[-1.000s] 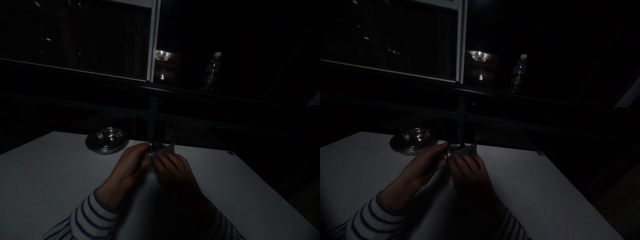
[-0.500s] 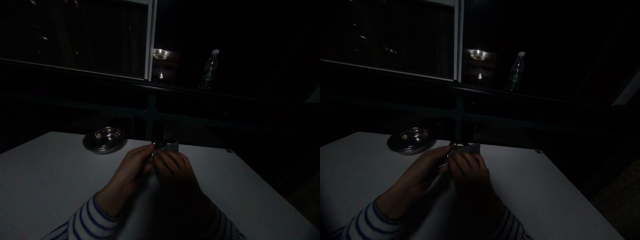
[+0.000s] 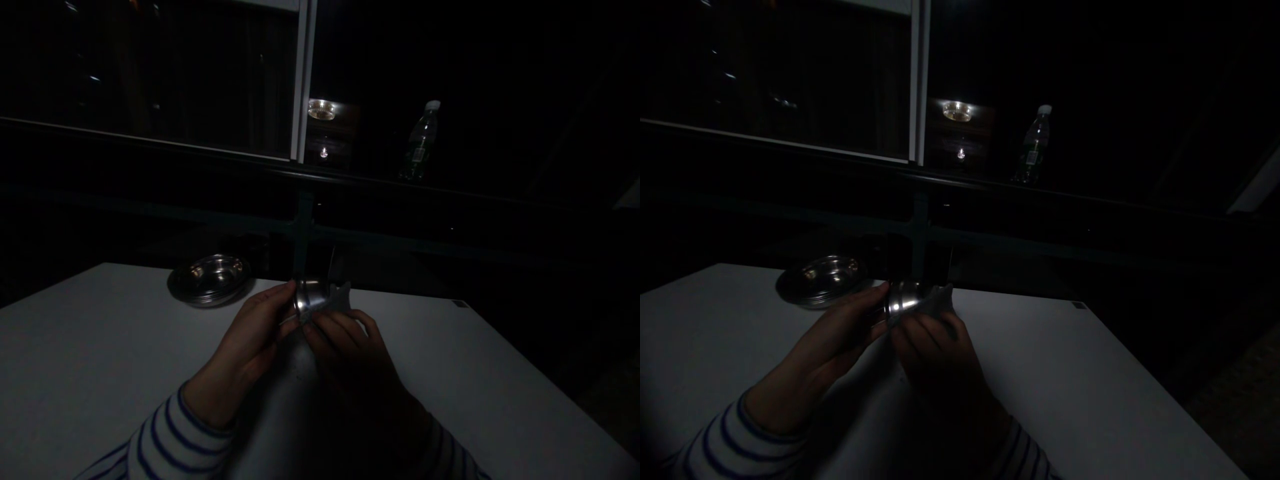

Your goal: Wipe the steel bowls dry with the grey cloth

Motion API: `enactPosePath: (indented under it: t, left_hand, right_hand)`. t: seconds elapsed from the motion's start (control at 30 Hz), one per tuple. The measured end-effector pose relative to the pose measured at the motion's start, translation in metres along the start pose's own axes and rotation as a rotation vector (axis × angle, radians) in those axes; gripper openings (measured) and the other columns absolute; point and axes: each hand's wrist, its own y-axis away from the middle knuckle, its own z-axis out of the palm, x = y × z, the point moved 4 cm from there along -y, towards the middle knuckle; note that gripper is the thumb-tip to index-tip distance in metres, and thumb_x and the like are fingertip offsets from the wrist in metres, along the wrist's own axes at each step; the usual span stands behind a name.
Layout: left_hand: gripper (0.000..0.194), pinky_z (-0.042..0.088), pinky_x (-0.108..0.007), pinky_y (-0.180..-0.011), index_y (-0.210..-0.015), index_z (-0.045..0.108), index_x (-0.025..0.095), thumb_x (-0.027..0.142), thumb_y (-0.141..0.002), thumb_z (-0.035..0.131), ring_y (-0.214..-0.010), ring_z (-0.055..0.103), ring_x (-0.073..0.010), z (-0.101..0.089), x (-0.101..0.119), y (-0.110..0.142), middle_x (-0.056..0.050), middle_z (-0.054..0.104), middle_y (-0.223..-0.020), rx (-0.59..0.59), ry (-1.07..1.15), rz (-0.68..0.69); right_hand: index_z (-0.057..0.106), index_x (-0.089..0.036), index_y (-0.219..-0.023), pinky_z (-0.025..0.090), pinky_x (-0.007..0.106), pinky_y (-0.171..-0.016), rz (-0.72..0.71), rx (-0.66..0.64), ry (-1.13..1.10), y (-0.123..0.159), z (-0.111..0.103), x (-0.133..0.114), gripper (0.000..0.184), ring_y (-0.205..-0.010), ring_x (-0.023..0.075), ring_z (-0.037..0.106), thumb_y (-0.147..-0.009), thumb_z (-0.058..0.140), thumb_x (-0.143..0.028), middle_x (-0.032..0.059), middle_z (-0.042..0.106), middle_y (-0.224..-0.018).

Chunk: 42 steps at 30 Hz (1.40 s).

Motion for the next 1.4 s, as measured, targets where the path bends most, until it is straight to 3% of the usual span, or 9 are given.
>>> enactPosePath:
  t: [0.3,0.5,0.87,1.13,1.4]
  left_hand:
    - [0.014,0.046,-0.024,-0.071,-0.081,0.066,0.017,0.025,-0.073,0.058,-0.078,0.060,-0.0142,0.012,-0.011,0.006,-0.003,0.067,-0.083,-0.110,-0.001,-0.060]
    - [0.014,0.045,-0.023,-0.068,-0.079,0.065,0.016,0.026,-0.072,0.059,-0.076,0.059,-0.0130,0.011,-0.010,0.008,-0.004,0.066,-0.083,-0.091,-0.023,-0.061]
    - [0.010,0.047,-0.021,-0.063,-0.074,0.066,0.015,0.019,-0.072,0.057,-0.070,0.060,-0.0131,0.004,0.001,0.005,-0.004,0.068,-0.079,0.014,0.014,-0.004]
    - [0.016,0.045,-0.023,-0.067,-0.082,0.066,0.015,0.027,-0.074,0.058,-0.071,0.060,-0.0136,0.011,-0.005,0.009,-0.004,0.067,-0.078,-0.112,-0.034,-0.032]
    - [0.016,0.045,-0.021,-0.066,-0.081,0.066,0.015,0.027,-0.074,0.058,-0.069,0.058,-0.0110,0.011,-0.004,0.009,-0.003,0.066,-0.076,-0.085,-0.060,-0.032]
  right_hand:
    - [0.050,-0.014,-0.113,0.029,0.040,-0.090,0.101,-0.043,0.000,-0.005,-0.003,0.004,0.032,-0.106,0.0184,0.042,-0.086,0.038,-0.023,0.0055,0.056,-0.113]
    - [0.049,-0.014,-0.116,0.028,0.040,-0.091,0.088,-0.083,-0.027,-0.005,-0.003,0.003,0.034,-0.107,0.0189,0.041,-0.085,0.039,-0.025,0.0050,0.054,-0.117]
    - [0.053,-0.016,-0.110,0.032,0.039,-0.087,0.012,-0.002,-0.002,0.000,0.000,0.001,0.027,-0.103,0.0166,0.045,-0.086,0.040,-0.018,0.0021,0.059,-0.110]
    - [0.050,-0.013,-0.114,0.030,0.041,-0.089,0.088,-0.036,-0.026,-0.004,0.000,0.002,0.031,-0.105,0.0185,0.043,-0.085,0.041,-0.020,0.0049,0.057,-0.113]
    - [0.051,-0.014,-0.113,0.031,0.039,-0.089,0.088,-0.021,-0.029,-0.001,0.001,0.001,0.029,-0.105,0.0183,0.042,-0.086,0.040,-0.020,0.0051,0.056,-0.113]
